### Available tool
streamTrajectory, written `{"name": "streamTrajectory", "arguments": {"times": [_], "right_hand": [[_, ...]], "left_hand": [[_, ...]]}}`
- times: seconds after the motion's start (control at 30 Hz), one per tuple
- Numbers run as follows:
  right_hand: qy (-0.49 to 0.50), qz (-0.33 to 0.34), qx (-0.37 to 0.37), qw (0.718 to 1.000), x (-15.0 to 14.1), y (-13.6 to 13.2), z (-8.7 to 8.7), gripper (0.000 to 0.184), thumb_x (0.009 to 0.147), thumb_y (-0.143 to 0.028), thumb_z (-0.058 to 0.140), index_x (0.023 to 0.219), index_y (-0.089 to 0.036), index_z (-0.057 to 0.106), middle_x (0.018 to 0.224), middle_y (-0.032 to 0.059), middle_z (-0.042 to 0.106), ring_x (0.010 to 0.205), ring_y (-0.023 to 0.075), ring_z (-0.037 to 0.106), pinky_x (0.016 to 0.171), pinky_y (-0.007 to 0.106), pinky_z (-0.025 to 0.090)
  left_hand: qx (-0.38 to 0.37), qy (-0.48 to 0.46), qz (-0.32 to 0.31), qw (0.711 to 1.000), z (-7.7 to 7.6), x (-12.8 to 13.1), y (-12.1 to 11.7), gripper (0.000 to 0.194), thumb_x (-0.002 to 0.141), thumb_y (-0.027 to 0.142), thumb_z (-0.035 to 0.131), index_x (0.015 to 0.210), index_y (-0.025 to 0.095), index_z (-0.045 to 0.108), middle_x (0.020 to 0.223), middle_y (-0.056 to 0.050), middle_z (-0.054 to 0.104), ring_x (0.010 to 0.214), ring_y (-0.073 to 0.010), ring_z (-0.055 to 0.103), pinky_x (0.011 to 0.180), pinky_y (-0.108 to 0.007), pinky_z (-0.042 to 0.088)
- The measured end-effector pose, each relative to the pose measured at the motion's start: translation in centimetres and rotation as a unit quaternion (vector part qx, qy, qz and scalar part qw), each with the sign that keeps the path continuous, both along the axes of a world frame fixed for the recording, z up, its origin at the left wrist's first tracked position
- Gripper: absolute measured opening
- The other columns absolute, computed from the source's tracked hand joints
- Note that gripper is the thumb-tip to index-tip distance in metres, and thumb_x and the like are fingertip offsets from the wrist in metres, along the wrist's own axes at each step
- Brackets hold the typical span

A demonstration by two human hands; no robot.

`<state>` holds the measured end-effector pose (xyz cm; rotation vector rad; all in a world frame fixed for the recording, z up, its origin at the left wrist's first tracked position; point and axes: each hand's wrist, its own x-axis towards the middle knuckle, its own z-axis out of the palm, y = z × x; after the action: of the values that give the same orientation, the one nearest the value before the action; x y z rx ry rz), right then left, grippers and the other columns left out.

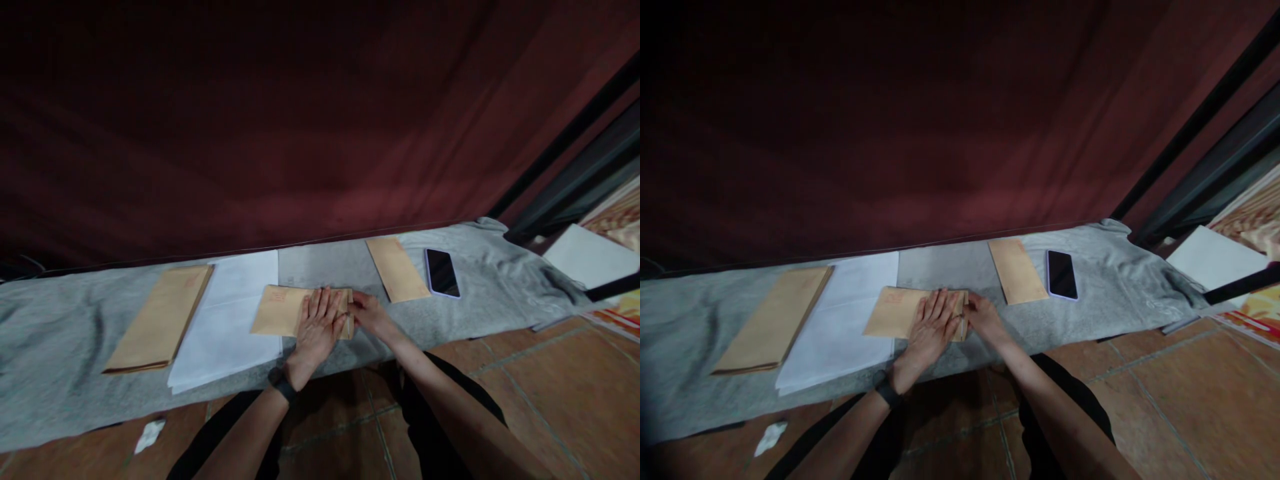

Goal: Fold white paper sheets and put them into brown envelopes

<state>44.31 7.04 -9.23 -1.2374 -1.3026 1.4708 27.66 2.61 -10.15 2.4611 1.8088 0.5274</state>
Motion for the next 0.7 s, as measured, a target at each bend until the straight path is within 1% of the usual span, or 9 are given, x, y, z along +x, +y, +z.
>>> {"name": "streamTrajectory", "arguments": {"times": [0.07, 0.13, 0.27, 0.33, 0.4, 0.47, 0.5, 0.57, 0.7], "right_hand": [[-0.058, 0.001, 0.023, 0.998, 0.5, 0.0, 0.0, 0.014, 0.078, -0.022, 0.064, 0.086, -0.024, 0.075, 0.062, -0.0040, 0.067, 0.051, 0.0134, 0.056, 0.052, 0.025, 0.046], [-0.146, -0.011, 0.063, 0.987, 1.0, 0.0, 0.0, 0.017, 0.082, -0.021, 0.061, 0.093, -0.023, 0.074, 0.067, -0.0017, 0.069, 0.057, 0.0155, 0.061, 0.059, 0.027, 0.050], [-0.266, -0.047, 0.156, 0.950, 0.8, -0.4, 0.4, 0.030, 0.089, -0.021, 0.054, 0.115, -0.020, 0.070, 0.104, 0.0096, 0.073, 0.094, 0.0232, 0.069, 0.089, 0.036, 0.053], [-0.283, -0.019, 0.213, 0.935, -0.2, -1.0, 0.6, 0.037, 0.096, -0.024, 0.045, 0.127, -0.017, 0.065, 0.119, 0.0135, 0.069, 0.107, 0.0242, 0.067, 0.097, 0.038, 0.052], [-0.287, 0.034, 0.262, 0.921, -1.6, -2.0, 0.6, 0.044, 0.102, -0.029, 0.036, 0.137, -0.018, 0.059, 0.132, 0.0137, 0.065, 0.120, 0.0233, 0.062, 0.105, 0.039, 0.049], [-0.323, 0.079, 0.305, 0.892, -2.8, -3.0, 0.2, 0.050, 0.103, -0.033, 0.034, 0.149, -0.018, 0.047, 0.152, 0.0130, 0.051, 0.142, 0.0241, 0.045, 0.117, 0.045, 0.038], [-0.345, 0.090, 0.315, 0.879, -3.2, -3.5, -0.1, 0.053, 0.104, -0.034, 0.033, 0.153, -0.016, 0.042, 0.158, 0.0133, 0.044, 0.147, 0.0240, 0.038, 0.120, 0.047, 0.034], [-0.386, 0.100, 0.319, 0.860, -3.6, -4.3, -0.8, 0.057, 0.105, -0.037, 0.031, 0.157, -0.013, 0.034, 0.162, 0.0138, 0.035, 0.151, 0.0240, 0.032, 0.123, 0.048, 0.029], [-0.437, 0.106, 0.338, 0.827, -3.0, -4.8, -1.9, 0.058, 0.105, -0.039, 0.035, 0.157, -0.013, 0.034, 0.160, 0.0136, 0.038, 0.150, 0.0258, 0.032, 0.124, 0.049, 0.026]], "left_hand": [[-0.007, 0.005, -0.003, 1.000, 0.0, 0.0, 0.0, 0.057, 0.101, 0.043, 0.044, 0.155, 0.028, 0.037, 0.164, -0.007, 0.034, 0.153, -0.0308, 0.026, 0.123, -0.058, 0.019], [-0.013, 0.011, -0.008, 1.000, 0.1, 0.1, 0.0, 0.056, 0.100, 0.043, 0.045, 0.154, 0.028, 0.040, 0.163, -0.006, 0.036, 0.153, -0.0314, 0.026, 0.124, -0.059, 0.018], [-0.013, 0.024, -0.013, 1.000, 0.0, 0.2, -0.1, 0.054, 0.100, 0.038, 0.043, 0.153, 0.025, 0.042, 0.163, -0.006, 0.036, 0.153, -0.0310, 0.024, 0.124, -0.058, 0.017], [-0.014, 0.030, -0.015, 0.999, -0.3, 0.2, 0.0, 0.054, 0.101, 0.032, 0.040, 0.153, 0.023, 0.041, 0.162, -0.008, 0.038, 0.153, -0.0302, 0.025, 0.124, -0.057, 0.019], [-0.020, 0.035, -0.021, 0.999, -0.6, 0.0, 0.1, 0.056, 0.099, 0.027, 0.039, 0.155, 0.018, 0.038, 0.160, -0.012, 0.039, 0.153, -0.0292, 0.027, 0.123, -0.055, 0.023], [-0.031, 0.037, -0.031, 0.998, -0.9, -0.3, 0.3, 0.060, 0.097, 0.024, 0.039, 0.156, 0.012, 0.034, 0.160, -0.015, 0.039, 0.152, -0.0275, 0.028, 0.123, -0.050, 0.027], [-0.037, 0.037, -0.036, 0.998, -0.9, -0.6, 0.3, 0.062, 0.096, 0.023, 0.039, 0.156, 0.010, 0.031, 0.160, -0.017, 0.038, 0.152, -0.0264, 0.029, 0.122, -0.048, 0.029], [-0.045, 0.037, -0.042, 0.997, -0.9, -1.2, 0.3, 0.063, 0.095, 0.021, 0.037, 0.157, 0.007, 0.028, 0.161, -0.017, 0.036, 0.152, -0.0240, 0.028, 0.123, -0.044, 0.029], [-0.034, 0.034, -0.019, 0.999, -0.6, -2.6, 0.3, 0.063, 0.095, 0.020, 0.034, 0.157, 0.009, 0.029, 0.163, -0.016, 0.033, 0.154, -0.0235, 0.024, 0.124, -0.044, 0.025]]}}
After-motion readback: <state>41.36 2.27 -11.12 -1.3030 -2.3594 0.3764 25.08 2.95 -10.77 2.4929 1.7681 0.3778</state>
